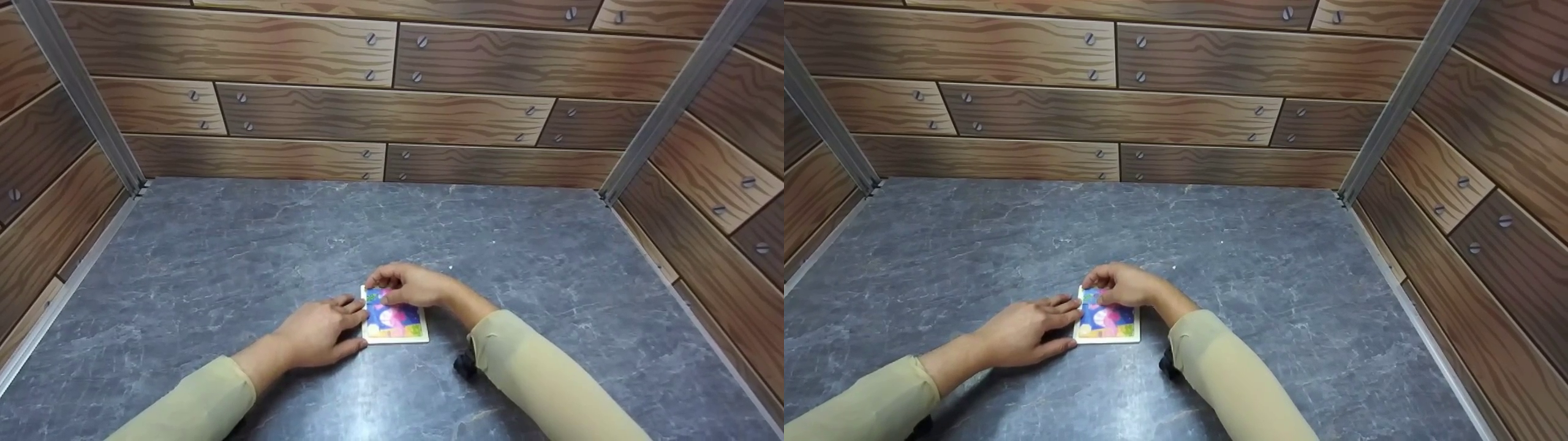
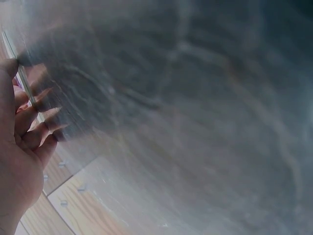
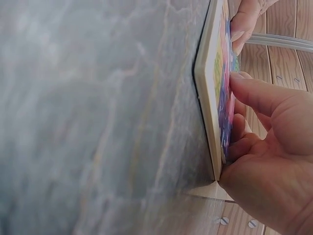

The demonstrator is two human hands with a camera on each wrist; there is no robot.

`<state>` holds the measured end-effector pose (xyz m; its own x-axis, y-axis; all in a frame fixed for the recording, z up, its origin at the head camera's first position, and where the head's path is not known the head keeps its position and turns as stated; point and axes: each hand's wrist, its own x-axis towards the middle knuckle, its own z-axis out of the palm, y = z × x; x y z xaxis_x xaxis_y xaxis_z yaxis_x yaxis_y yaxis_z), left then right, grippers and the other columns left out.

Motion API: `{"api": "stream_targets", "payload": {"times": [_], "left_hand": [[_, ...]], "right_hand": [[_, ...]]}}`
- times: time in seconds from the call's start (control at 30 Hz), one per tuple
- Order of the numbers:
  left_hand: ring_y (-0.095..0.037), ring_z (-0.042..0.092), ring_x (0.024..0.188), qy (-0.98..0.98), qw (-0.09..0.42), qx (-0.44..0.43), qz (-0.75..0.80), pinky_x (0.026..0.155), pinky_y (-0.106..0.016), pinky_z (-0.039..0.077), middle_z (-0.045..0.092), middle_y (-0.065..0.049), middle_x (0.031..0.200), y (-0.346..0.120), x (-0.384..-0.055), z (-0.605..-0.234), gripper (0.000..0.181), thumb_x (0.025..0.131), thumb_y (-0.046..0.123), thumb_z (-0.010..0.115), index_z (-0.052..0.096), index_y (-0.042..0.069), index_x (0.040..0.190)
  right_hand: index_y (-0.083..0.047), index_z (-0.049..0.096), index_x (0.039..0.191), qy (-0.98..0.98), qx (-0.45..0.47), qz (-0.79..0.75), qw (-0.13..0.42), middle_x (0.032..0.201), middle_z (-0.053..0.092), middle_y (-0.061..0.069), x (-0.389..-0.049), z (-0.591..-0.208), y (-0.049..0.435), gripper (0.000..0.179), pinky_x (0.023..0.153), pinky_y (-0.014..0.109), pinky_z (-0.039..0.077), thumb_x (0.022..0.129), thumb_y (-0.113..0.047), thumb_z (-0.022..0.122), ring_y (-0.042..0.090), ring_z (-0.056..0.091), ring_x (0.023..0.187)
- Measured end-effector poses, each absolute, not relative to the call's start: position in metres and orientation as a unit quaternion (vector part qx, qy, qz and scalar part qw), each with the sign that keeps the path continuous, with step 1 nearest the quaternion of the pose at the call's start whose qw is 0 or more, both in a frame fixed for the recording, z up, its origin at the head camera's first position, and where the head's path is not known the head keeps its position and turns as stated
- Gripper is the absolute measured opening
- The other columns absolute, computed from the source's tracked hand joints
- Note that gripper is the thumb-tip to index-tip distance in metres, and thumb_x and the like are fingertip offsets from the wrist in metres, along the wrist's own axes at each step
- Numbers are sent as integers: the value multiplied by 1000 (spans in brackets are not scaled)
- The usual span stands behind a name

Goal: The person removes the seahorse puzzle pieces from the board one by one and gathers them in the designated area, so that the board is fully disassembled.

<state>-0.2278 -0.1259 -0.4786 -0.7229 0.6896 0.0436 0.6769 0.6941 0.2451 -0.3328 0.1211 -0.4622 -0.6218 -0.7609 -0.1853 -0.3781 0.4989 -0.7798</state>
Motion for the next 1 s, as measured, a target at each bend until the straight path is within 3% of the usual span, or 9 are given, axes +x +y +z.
{"api": "stream_targets", "payload": {"times": [0.43, 1.0], "left_hand": [[-37, 52, 144, 918, 17, 375, 125, 114, -55, 46, 54, -14, 156, -127, -228, -478, 57, 109, 47, 57, 61, 9, 151], [-35, 50, 146, 922, 33, 365, 126, 114, -54, 46, 53, -12, 157, -126, -227, -478, 59, 109, 49, 56, 59, 11, 153]], "right_hand": [[-8, 72, 133, 816, -340, -374, 280, 115, 67, 5, -334, -459, 122, 35, 92, 34, 48, 101, 0, 60, 15, 57, 103], [-7, 72, 133, 818, -350, -370, 266, 116, 69, 7, -333, -462, 122, 35, 93, 33, 48, 101, 1, 60, 14, 57, 102]]}}
